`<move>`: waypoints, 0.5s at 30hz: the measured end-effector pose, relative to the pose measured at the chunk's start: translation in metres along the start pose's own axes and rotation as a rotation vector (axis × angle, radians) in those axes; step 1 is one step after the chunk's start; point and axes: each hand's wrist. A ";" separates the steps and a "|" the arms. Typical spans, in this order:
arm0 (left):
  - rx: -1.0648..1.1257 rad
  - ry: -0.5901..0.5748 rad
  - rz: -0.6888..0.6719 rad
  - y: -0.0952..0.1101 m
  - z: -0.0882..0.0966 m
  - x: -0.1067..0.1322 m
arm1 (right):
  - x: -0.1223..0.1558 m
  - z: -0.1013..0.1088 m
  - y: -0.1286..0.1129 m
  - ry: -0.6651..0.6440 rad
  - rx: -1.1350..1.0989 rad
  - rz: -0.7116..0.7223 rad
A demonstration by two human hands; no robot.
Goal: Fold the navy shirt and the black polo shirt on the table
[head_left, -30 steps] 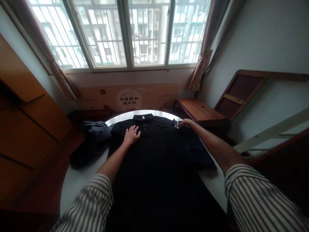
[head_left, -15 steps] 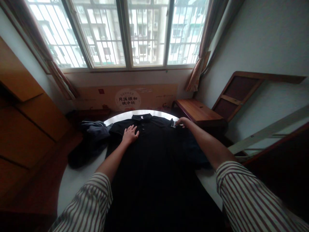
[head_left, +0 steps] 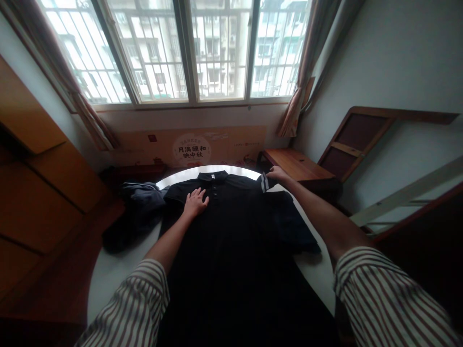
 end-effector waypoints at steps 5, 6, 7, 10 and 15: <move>0.013 -0.005 0.002 0.001 0.001 0.000 | 0.006 0.003 -0.024 -0.094 -0.083 0.172; 0.016 -0.005 0.003 0.001 0.001 0.000 | 0.008 0.001 -0.029 -0.162 -0.118 0.204; 0.020 -0.004 0.004 0.001 0.001 0.000 | 0.010 -0.001 -0.032 -0.228 -0.148 0.226; 0.025 -0.002 0.003 0.001 0.001 0.000 | 0.012 -0.012 -0.038 -0.321 -0.159 0.210; 0.026 0.005 0.007 0.000 0.000 0.000 | 0.005 -0.039 -0.038 -0.229 -0.024 0.041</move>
Point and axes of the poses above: each hand's wrist, its own x-axis away from the middle knuckle, its own z-axis out of the back of the hand, y = z × x, and after that the axes turned 8 degrees about z, right-handed
